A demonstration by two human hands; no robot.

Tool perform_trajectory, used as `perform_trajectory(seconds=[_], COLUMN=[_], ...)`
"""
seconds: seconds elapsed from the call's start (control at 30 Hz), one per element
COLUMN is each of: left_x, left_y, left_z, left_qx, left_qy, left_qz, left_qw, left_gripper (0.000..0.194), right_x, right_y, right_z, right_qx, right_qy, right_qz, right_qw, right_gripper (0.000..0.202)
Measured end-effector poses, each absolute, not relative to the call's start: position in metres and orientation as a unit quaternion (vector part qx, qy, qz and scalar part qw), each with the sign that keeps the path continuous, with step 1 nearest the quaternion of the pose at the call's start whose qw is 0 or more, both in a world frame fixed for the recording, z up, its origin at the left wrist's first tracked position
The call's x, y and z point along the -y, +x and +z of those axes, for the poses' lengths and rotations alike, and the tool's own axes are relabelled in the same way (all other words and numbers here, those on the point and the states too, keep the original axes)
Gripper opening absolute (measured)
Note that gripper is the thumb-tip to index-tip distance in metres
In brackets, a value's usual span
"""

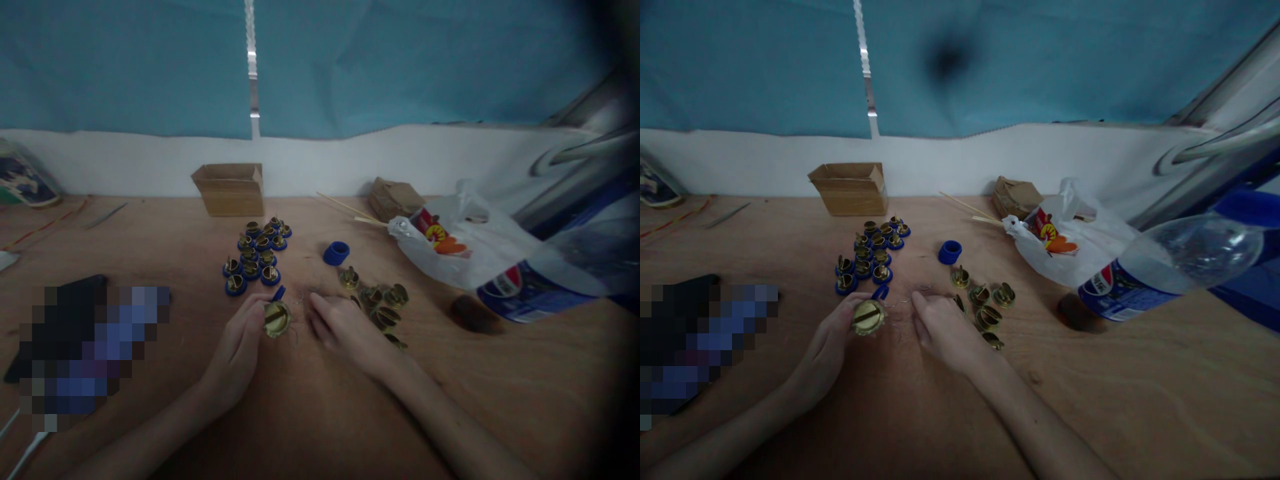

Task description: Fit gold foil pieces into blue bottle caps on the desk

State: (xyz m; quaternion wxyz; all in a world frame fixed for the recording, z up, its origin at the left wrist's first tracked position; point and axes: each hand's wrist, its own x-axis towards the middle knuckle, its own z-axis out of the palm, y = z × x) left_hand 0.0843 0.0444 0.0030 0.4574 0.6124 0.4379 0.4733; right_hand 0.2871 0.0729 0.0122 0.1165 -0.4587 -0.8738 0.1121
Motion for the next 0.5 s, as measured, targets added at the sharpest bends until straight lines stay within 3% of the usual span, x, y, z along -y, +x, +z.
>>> perform_trajectory(seconds=[0.5], left_x=[-0.045], left_y=[0.084], left_z=[0.003], left_qx=[-0.439], left_qy=[0.616], left_qz=[0.464], left_qw=[0.462], left_gripper=[0.035], right_x=[-0.074], right_y=[0.281], right_z=[-0.003], right_qx=[0.868], right_qy=[-0.448], right_qz=[0.128], right_qw=[0.174], right_gripper=[0.014])
